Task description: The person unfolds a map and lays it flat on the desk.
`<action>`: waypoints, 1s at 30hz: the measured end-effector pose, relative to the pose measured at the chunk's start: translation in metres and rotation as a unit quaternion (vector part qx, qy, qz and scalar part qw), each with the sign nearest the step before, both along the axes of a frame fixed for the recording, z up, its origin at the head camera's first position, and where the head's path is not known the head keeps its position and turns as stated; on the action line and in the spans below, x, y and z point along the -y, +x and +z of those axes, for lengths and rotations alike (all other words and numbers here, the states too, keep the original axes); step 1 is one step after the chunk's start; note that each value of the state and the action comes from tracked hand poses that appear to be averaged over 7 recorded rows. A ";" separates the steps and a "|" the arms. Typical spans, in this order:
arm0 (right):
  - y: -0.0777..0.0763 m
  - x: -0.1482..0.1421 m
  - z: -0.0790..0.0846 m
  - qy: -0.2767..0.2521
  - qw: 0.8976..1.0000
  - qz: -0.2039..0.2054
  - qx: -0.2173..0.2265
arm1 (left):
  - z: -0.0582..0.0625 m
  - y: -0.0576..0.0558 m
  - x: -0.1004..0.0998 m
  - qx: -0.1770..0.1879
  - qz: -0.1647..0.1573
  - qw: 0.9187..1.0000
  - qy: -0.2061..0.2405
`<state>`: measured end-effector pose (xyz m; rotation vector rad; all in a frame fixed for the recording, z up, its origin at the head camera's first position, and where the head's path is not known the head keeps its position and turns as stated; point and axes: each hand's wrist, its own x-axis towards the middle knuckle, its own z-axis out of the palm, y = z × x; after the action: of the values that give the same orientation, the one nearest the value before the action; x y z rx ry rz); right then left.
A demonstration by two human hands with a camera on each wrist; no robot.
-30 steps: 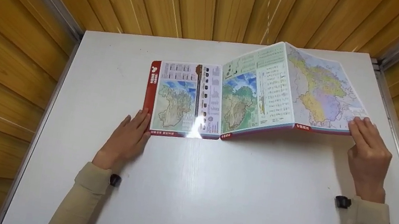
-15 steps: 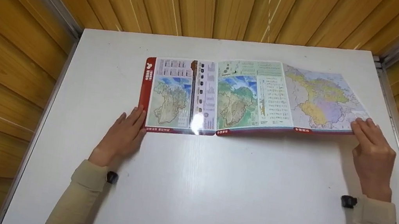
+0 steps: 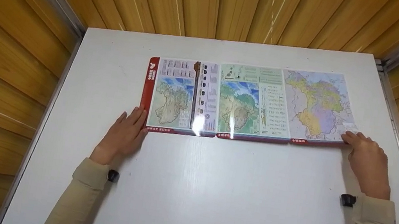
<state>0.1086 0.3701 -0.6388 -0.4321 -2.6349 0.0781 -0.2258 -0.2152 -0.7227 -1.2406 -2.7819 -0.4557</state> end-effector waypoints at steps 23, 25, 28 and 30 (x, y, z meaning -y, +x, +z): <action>0.005 -0.003 -0.009 -0.053 0.997 -0.003 0.055 | 0.002 -0.003 -0.005 0.025 0.001 0.999 0.023; 0.005 -0.002 -0.008 -0.057 0.997 -0.001 0.049 | 0.004 -0.004 -0.005 0.027 0.001 0.999 0.022; 0.004 -0.001 -0.005 -0.062 0.997 -0.001 0.041 | 0.007 -0.005 -0.004 0.032 0.001 0.999 0.017; 0.001 0.000 -0.002 -0.061 0.998 0.002 0.034 | 0.012 -0.006 -0.005 0.037 0.002 0.999 0.012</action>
<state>0.1097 0.3699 -0.6404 -0.4794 -2.7068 0.2311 -0.2321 -0.2105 -0.7103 -1.2365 -2.8298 -0.5450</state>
